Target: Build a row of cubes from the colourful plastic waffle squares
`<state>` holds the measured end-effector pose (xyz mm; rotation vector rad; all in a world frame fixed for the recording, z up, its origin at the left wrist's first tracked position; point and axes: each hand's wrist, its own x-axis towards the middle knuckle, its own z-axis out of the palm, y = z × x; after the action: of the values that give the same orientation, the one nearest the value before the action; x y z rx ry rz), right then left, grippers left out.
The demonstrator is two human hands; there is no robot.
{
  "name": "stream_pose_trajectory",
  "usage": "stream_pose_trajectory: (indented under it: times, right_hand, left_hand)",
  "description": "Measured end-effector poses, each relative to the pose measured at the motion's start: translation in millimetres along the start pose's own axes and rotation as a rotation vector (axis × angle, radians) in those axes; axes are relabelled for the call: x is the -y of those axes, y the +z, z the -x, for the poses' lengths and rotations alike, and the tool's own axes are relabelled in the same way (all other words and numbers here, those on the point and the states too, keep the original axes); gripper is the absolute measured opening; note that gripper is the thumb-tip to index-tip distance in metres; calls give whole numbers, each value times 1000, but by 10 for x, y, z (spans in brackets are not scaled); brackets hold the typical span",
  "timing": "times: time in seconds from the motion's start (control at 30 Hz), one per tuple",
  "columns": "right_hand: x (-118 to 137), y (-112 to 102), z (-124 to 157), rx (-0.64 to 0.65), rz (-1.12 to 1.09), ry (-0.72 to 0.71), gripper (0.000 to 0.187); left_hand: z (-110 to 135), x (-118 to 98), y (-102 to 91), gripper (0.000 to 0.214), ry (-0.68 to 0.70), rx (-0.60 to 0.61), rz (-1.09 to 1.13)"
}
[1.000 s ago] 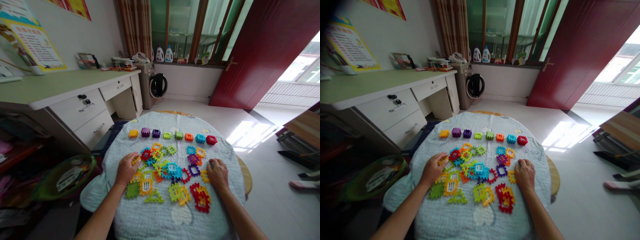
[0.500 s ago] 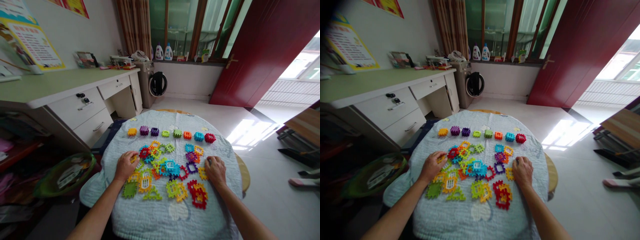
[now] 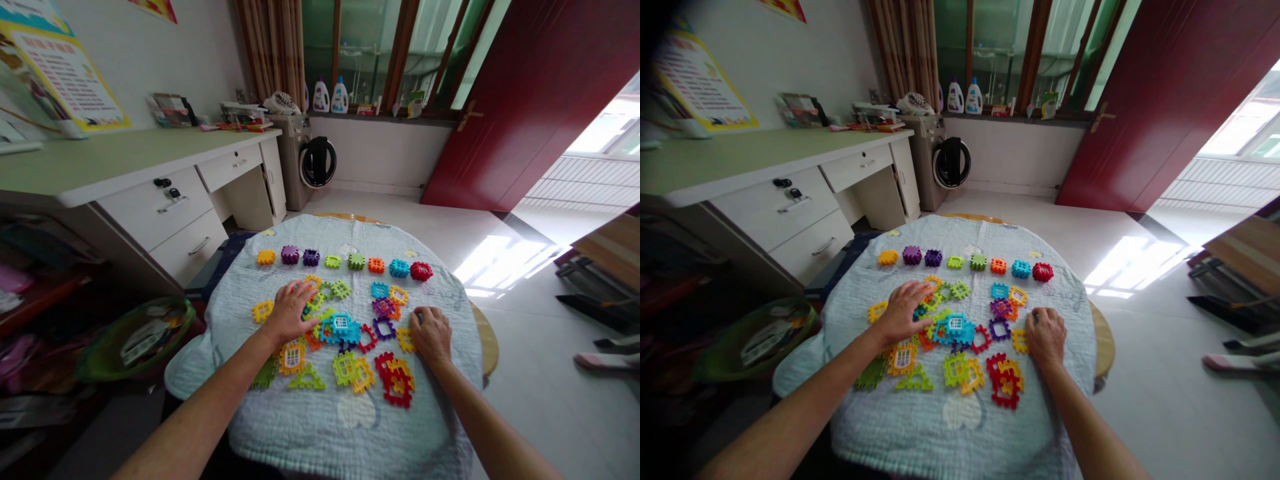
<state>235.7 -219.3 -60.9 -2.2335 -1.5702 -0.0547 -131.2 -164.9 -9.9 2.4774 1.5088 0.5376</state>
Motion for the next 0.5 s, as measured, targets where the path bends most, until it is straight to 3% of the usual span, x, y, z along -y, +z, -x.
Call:
stream_pose_trajectory:
  times: [0.1, 0.2, 0.4, 0.5]
  right_hand:
    - [-10, 18, -10, 8, 7, 10, 28]
    - [-25, 34, -18, 13, 3, 10, 28]
    - [-59, 65, -16, -8, -4, 0, 27]
    - [-73, 81, -15, -21, -18, -9, 26]
  left_hand:
    - [-31, -272, 20, 69, 123, 211, -50]
    - [-73, -474, 69, 58, 197, 290, -40]
    - [-184, -783, 272, 35, 210, 185, 82]
    - [-200, -838, 330, 28, 207, 99, 133]
